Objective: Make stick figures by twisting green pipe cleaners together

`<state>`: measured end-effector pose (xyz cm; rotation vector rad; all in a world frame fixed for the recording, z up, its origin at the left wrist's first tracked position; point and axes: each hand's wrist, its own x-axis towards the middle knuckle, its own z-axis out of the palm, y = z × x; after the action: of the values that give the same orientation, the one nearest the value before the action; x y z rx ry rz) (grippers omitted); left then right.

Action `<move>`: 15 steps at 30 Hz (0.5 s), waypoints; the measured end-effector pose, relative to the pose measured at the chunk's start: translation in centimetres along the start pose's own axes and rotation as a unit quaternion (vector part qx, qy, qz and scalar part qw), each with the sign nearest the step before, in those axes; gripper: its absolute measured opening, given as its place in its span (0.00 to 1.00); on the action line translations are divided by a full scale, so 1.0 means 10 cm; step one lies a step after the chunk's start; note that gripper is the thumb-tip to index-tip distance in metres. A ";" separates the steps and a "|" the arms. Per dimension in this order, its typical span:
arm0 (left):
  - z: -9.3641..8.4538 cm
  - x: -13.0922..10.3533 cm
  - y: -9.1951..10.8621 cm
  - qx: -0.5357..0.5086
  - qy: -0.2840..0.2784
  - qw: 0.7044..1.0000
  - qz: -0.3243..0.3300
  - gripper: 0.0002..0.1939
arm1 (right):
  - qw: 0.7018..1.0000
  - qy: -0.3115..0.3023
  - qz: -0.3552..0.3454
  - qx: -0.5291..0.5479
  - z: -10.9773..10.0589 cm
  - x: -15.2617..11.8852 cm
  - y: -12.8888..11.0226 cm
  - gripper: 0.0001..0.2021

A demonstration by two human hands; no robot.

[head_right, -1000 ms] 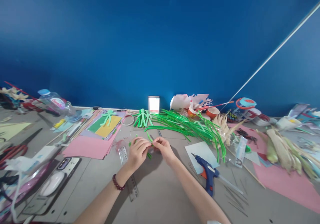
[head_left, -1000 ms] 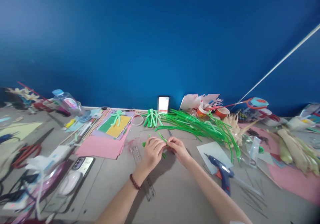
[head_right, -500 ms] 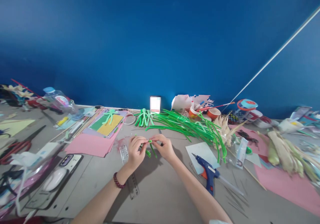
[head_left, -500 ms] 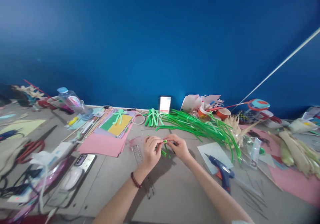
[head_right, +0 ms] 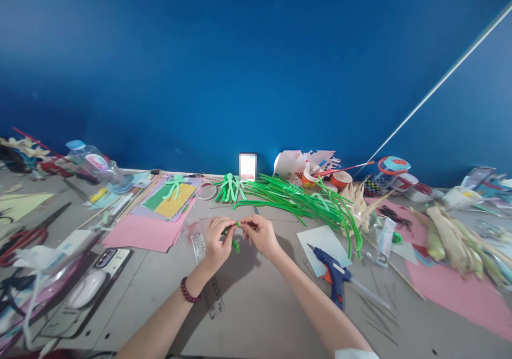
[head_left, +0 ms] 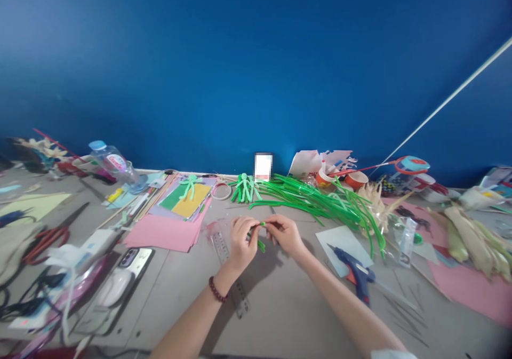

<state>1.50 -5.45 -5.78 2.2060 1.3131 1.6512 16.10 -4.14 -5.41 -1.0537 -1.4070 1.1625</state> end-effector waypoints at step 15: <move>-0.02 -0.05 -0.05 0.114 0.021 0.992 0.056 0.07 | 0.989 0.067 -0.052 -0.122 0.14 -0.09 -0.09 0.10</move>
<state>1.05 -5.55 -6.29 2.4272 1.4810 1.6675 14.81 -5.33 -4.70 -1.1904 -1.5040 0.8442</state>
